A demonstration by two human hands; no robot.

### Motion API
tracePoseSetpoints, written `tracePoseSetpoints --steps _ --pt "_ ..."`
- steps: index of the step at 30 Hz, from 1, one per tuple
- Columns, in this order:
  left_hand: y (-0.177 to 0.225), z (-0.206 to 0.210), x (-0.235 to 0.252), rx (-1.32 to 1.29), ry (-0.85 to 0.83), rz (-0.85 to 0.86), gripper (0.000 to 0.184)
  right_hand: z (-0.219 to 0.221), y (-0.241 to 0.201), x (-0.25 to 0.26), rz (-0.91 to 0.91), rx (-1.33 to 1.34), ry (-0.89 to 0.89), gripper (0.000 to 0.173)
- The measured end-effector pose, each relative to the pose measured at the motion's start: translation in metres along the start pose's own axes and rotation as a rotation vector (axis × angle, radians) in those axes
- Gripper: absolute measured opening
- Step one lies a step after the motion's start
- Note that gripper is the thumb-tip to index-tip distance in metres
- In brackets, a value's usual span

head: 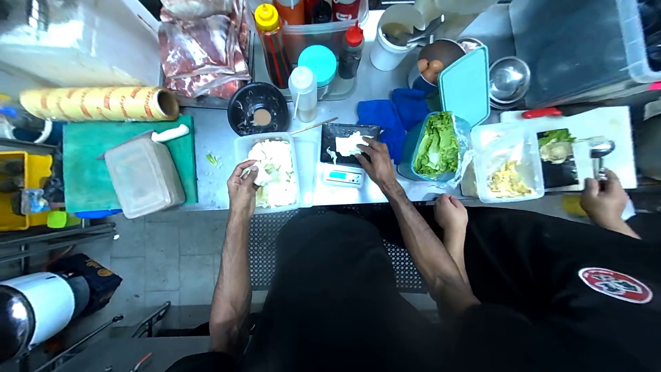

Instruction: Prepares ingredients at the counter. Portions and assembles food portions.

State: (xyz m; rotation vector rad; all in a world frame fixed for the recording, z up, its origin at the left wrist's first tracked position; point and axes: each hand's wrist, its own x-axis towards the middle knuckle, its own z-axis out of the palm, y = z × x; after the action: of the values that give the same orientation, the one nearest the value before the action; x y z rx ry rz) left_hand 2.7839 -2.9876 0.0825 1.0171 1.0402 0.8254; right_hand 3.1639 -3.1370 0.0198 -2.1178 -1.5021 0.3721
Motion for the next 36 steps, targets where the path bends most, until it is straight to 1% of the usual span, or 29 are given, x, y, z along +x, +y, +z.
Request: tracePoseSetpoints --steps 4,7,9,11,12,15,16,17,19,20,21,22,24,25,26,27,28,30,31,34,36 --pt "0.01 -0.003 -0.011 -0.133 0.089 -0.07 0.023 -0.009 -0.022 -0.004 0.069 -0.014 0.106 0.033" --pt "0.015 -0.008 -0.016 -0.152 0.093 -0.061 0.028 -0.018 -0.059 0.003 0.01 0.116 0.114 0.031" --pt "0.018 -0.012 -0.019 -0.156 0.06 -0.037 0.037 -0.017 -0.091 0.009 -0.042 0.302 0.036 0.029" --pt "0.021 -0.008 -0.02 -0.184 0.036 -0.042 0.038 -0.006 -0.128 0.013 -0.109 0.533 -0.103 0.031" --pt "0.024 -0.003 -0.02 -0.212 0.021 -0.052 0.036 0.001 -0.147 0.014 -0.15 0.602 -0.181 0.036" --pt "0.028 0.015 -0.019 -0.276 -0.064 -0.051 0.034 0.024 -0.194 0.019 -0.222 0.674 -0.387 0.054" --pt "0.029 0.02 -0.014 -0.27 -0.067 -0.026 0.033 0.032 -0.203 0.022 -0.219 0.689 -0.425 0.053" --pt "0.031 0.025 -0.012 -0.208 -0.04 0.012 0.033 0.041 -0.21 0.024 -0.207 0.706 -0.429 0.046" --pt "0.033 0.026 -0.013 0.005 0.104 0.133 0.035 0.055 -0.215 0.028 -0.18 0.655 -0.411 0.026" --pt "0.033 0.023 -0.017 0.1 0.179 0.204 0.036 0.058 -0.216 0.03 -0.178 0.584 -0.402 0.022" --pt "0.035 0.017 -0.023 0.173 0.234 0.252 0.038 0.061 -0.216 0.032 -0.182 0.491 -0.384 0.02" --pt "0.036 0.009 -0.025 0.191 0.288 0.279 0.04 0.064 -0.215 0.033 -0.195 0.38 -0.36 0.021" --pt "0.035 -0.009 -0.024 0.132 0.331 0.251 0.039 0.068 -0.216 0.032 -0.267 0.131 -0.325 0.024" --pt "0.034 -0.015 -0.025 0.089 0.322 0.2 0.039 0.072 -0.218 0.029 -0.335 0.014 -0.317 0.023" --pt "0.033 -0.019 -0.026 0.044 0.295 0.137 0.038 0.075 -0.22 0.025 -0.414 -0.069 -0.329 0.017" --pt "0.031 -0.022 -0.028 -0.001 0.261 0.076 0.037 0.078 -0.223 0.02 -0.486 -0.119 -0.374 0.011" --pt "0.028 -0.023 -0.027 -0.055 0.231 0.026 0.035 0.082 -0.227 0.016 -0.528 -0.163 -0.467 0.011" --pt "0.023 -0.023 -0.026 -0.176 0.184 -0.053 0.031 0.098 -0.232 0.008 -0.529 -0.243 -0.65 0.014" --pt "0.022 -0.022 -0.025 -0.231 0.167 -0.075 0.03 0.108 -0.231 0.005 -0.535 -0.268 -0.677 0.016" --pt "0.02 -0.023 -0.022 -0.325 0.11 -0.053 0.036 0.115 -0.223 0.001 -0.557 -0.202 -0.596 0.017" --pt "0.02 -0.023 -0.022 -0.287 0.065 -0.008 0.045 0.105 -0.214 -0.001 -0.538 -0.066 -0.516 0.016"
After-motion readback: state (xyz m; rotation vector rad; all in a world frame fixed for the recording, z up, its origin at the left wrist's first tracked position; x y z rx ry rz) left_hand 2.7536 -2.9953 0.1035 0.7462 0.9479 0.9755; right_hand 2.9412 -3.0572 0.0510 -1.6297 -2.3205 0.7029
